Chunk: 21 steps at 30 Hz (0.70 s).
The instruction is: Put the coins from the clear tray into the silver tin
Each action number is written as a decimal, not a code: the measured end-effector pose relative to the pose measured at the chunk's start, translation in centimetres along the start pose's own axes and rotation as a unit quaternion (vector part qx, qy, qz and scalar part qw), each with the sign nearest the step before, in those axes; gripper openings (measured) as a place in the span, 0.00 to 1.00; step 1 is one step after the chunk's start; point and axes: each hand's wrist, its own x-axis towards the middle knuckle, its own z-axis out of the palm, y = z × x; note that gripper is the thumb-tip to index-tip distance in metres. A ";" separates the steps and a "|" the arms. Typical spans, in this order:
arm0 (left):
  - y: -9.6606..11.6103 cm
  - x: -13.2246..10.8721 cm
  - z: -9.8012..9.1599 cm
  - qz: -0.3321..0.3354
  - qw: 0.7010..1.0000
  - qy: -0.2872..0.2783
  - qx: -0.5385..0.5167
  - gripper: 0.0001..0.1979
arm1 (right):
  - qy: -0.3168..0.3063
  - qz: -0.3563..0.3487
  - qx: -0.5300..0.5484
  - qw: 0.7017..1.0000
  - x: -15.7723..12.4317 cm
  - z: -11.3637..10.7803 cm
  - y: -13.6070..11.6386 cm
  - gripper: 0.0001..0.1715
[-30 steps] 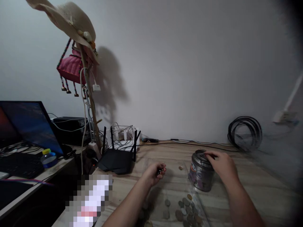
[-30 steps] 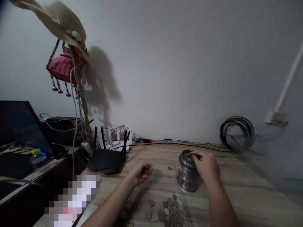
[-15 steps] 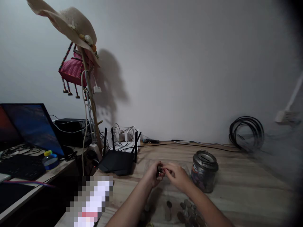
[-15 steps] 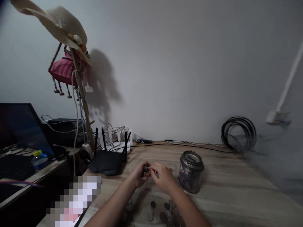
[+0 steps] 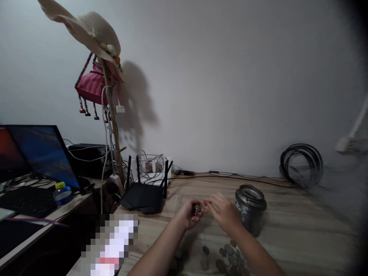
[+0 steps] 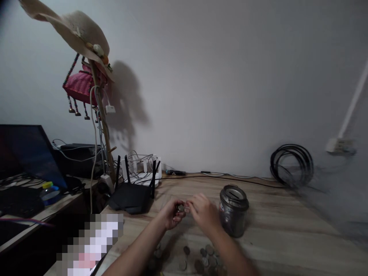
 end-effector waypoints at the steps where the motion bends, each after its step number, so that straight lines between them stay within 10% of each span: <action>1: 0.0 0.0 -0.1 -0.003 1.000 -0.013 -0.005 0.05 | 0.052 0.014 -0.037 0.998 0.0 -1.1 0.8 0.12; 5: 0.1 -0.2 -0.1 0.000 0.999 -0.013 -0.035 0.05 | 0.200 0.151 -0.206 0.946 -0.1 -5.9 5.9 0.14; 11: -0.2 -0.4 0.1 0.014 1.000 -0.004 -0.005 0.17 | 0.124 0.281 -0.235 0.922 -1.2 -7.4 11.1 0.16; 21: -0.2 -0.8 0.4 0.048 0.999 -0.016 0.002 0.23 | 0.244 0.139 -0.206 0.937 -0.3 -6.3 5.8 0.13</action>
